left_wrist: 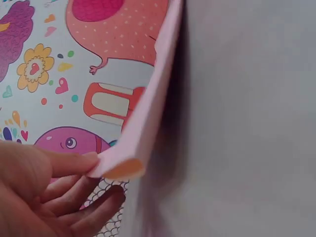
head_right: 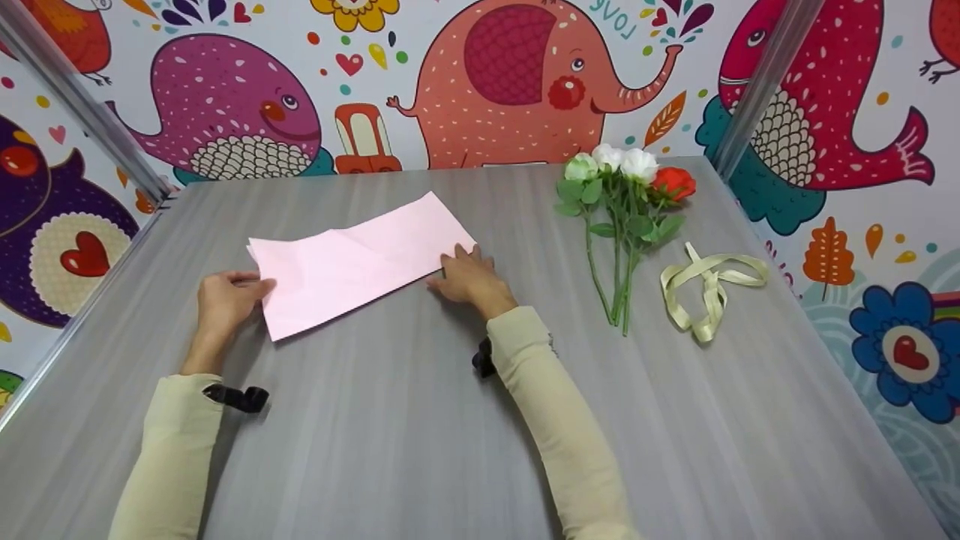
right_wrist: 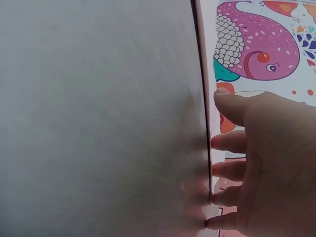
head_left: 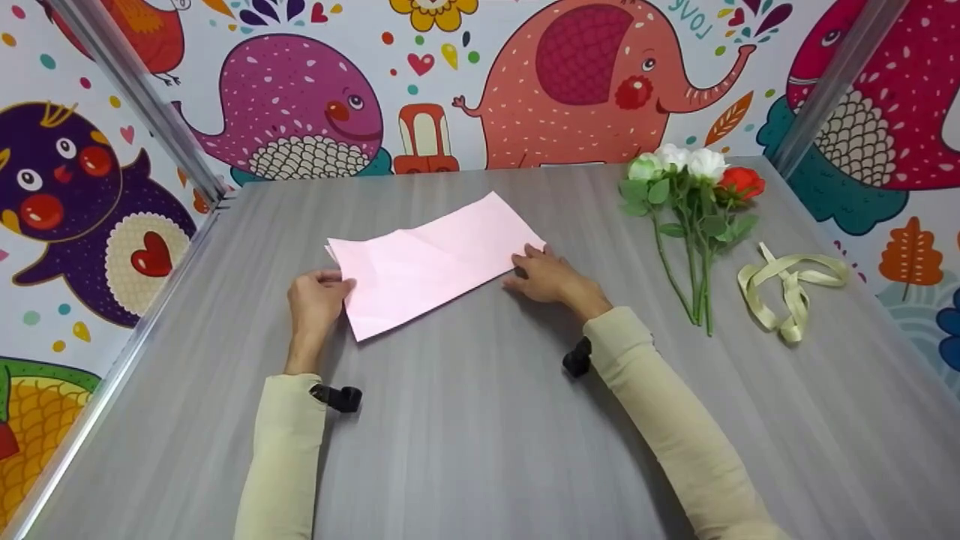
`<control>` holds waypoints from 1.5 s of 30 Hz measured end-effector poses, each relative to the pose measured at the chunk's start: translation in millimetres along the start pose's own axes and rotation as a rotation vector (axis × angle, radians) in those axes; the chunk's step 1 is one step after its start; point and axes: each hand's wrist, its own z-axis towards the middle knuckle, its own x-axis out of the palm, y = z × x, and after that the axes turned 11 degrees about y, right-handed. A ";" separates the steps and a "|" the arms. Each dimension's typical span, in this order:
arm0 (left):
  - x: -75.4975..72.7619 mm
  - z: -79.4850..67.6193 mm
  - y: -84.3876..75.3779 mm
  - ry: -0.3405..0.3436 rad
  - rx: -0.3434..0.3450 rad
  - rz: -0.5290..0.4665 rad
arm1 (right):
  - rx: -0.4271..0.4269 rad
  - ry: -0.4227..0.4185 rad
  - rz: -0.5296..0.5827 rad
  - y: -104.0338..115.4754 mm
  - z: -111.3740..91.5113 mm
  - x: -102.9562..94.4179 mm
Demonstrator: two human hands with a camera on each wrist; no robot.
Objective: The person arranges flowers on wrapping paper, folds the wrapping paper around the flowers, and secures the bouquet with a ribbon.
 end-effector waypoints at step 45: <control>26.5 -29.0 -45.8 0.277 0.416 -0.246 | -0.883 -0.984 -0.152 85.0 -35.4 -38.6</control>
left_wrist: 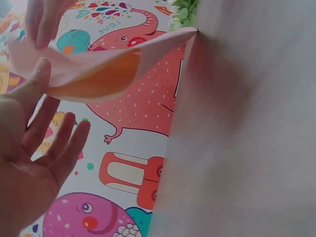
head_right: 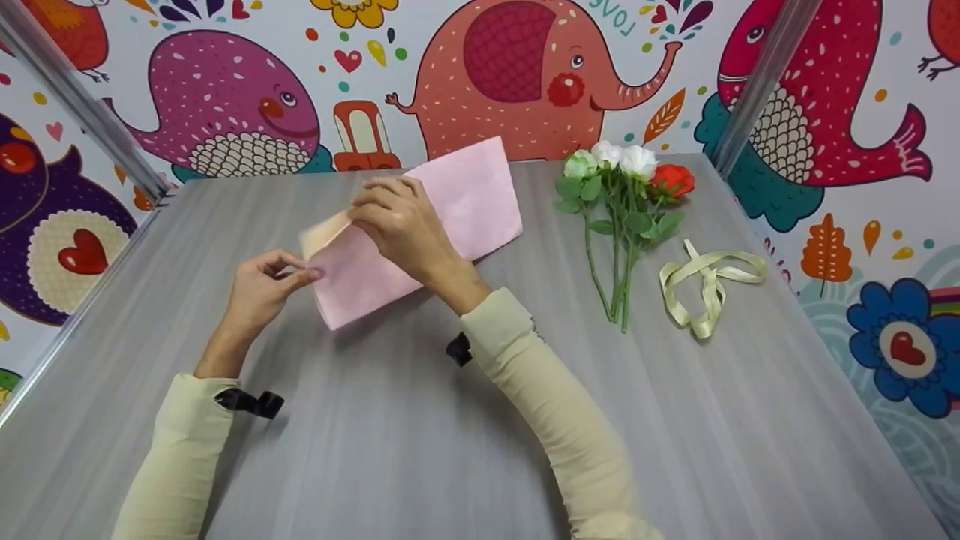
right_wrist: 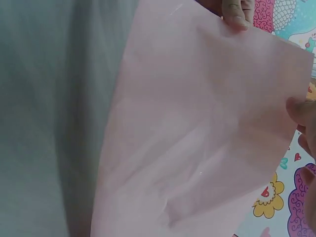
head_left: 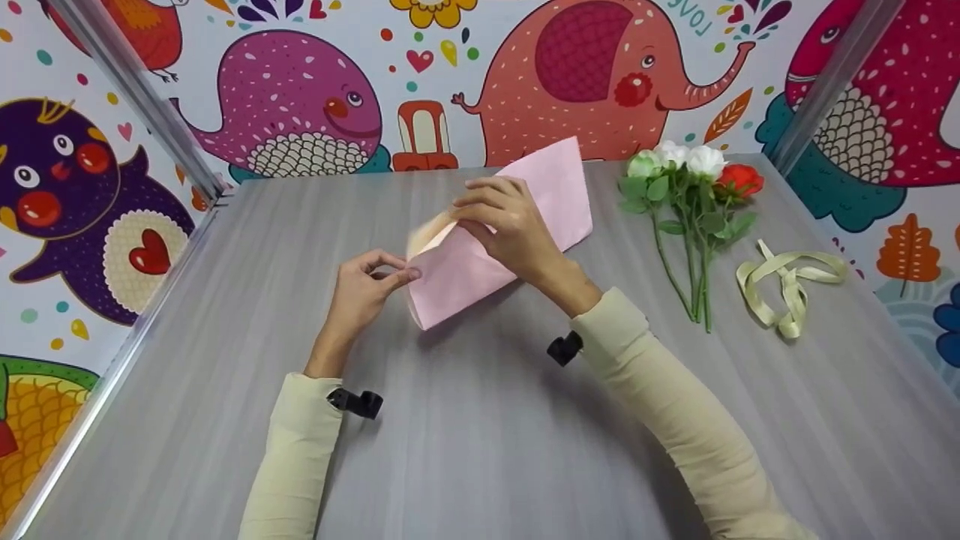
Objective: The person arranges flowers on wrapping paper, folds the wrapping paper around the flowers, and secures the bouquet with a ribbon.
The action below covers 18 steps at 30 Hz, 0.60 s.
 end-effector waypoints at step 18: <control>-9.9 10.2 22.0 -0.174 -0.037 -0.276 | -0.212 0.091 -0.051 11.1 -45.8 -25.4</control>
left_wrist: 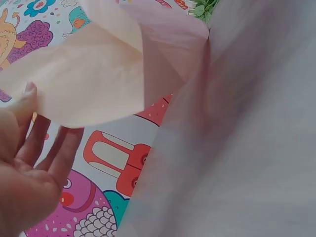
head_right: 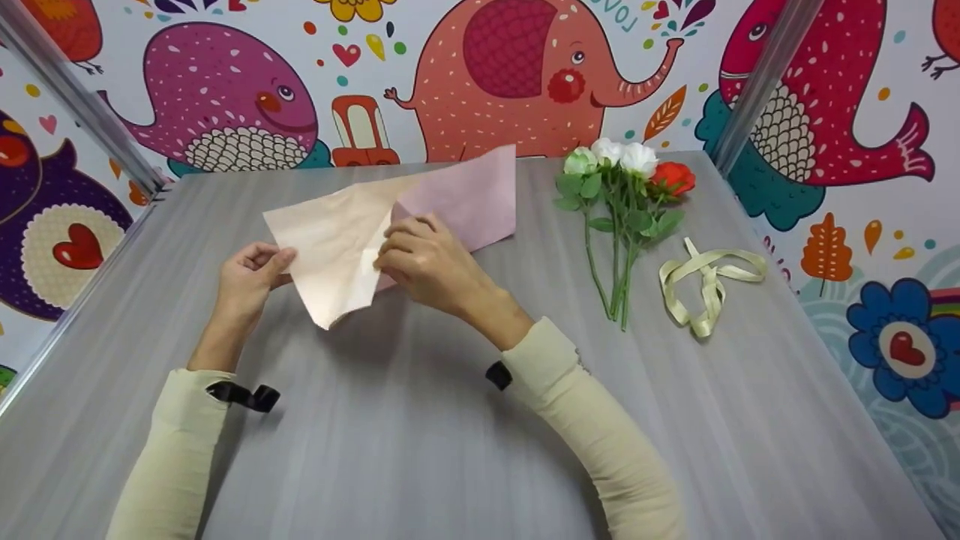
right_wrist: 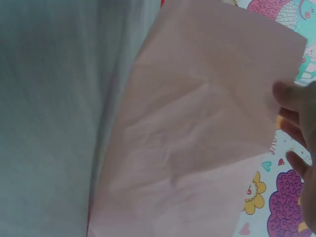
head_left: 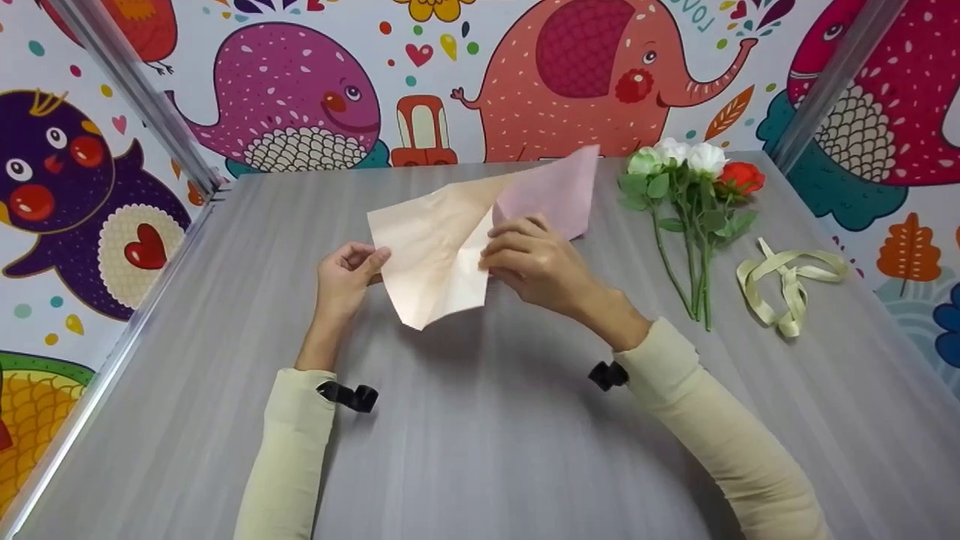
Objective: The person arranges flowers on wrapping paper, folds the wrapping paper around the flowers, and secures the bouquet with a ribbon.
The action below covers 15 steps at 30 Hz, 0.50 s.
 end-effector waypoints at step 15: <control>-7.1 3.6 6.8 -0.094 -0.082 0.027 | -0.146 0.176 -0.105 27.1 -35.3 -32.2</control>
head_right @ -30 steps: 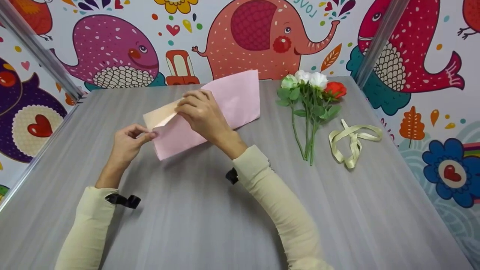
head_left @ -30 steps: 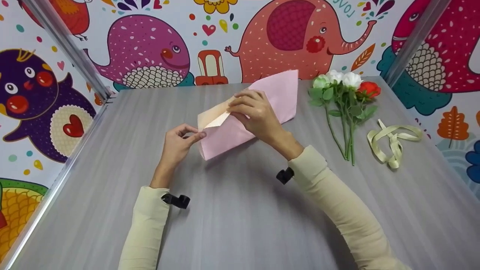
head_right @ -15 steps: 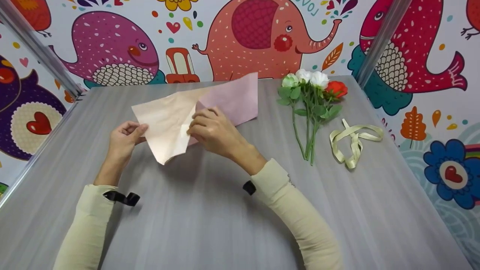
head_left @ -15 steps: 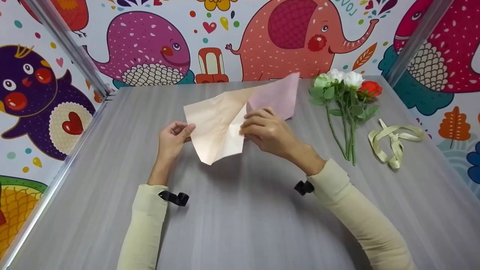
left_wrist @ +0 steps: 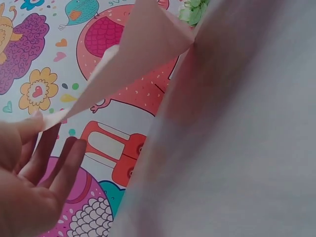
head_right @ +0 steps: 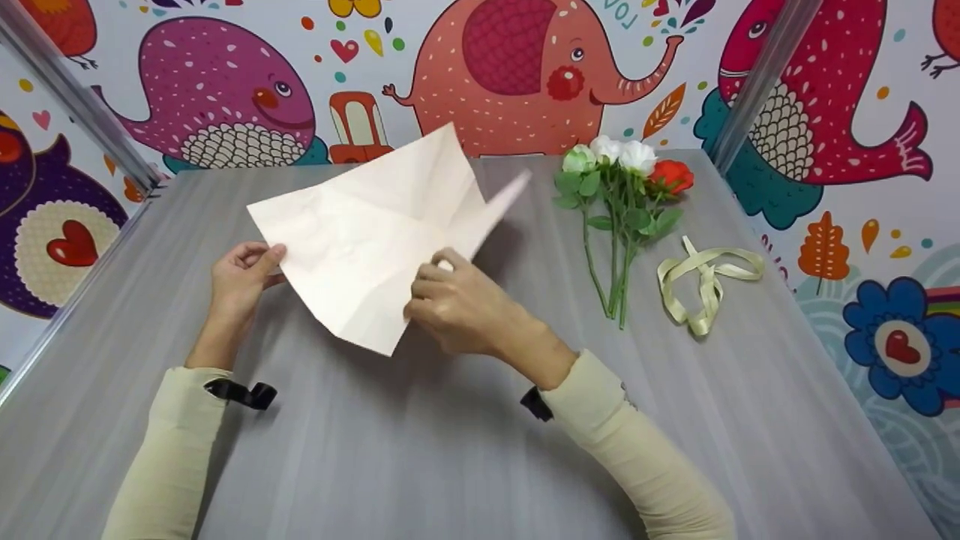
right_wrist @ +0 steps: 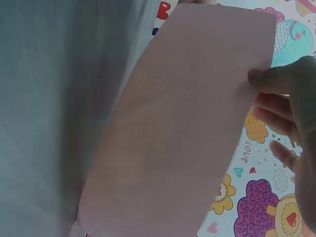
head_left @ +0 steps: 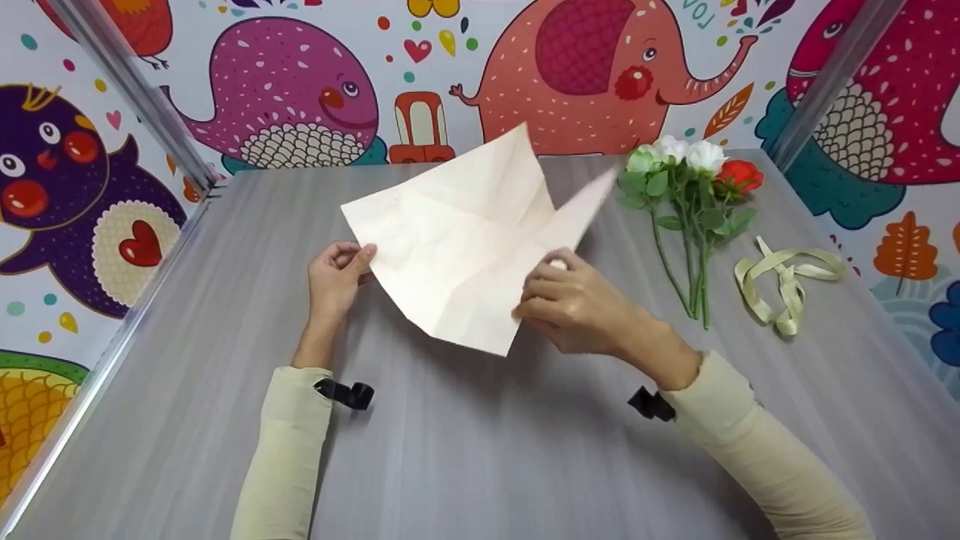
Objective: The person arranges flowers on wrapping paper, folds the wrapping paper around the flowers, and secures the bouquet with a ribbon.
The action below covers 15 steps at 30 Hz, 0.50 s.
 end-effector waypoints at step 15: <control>-10.8 1.0 1.6 0.118 -0.209 0.158 | 0.144 0.228 0.196 15.9 -25.8 18.5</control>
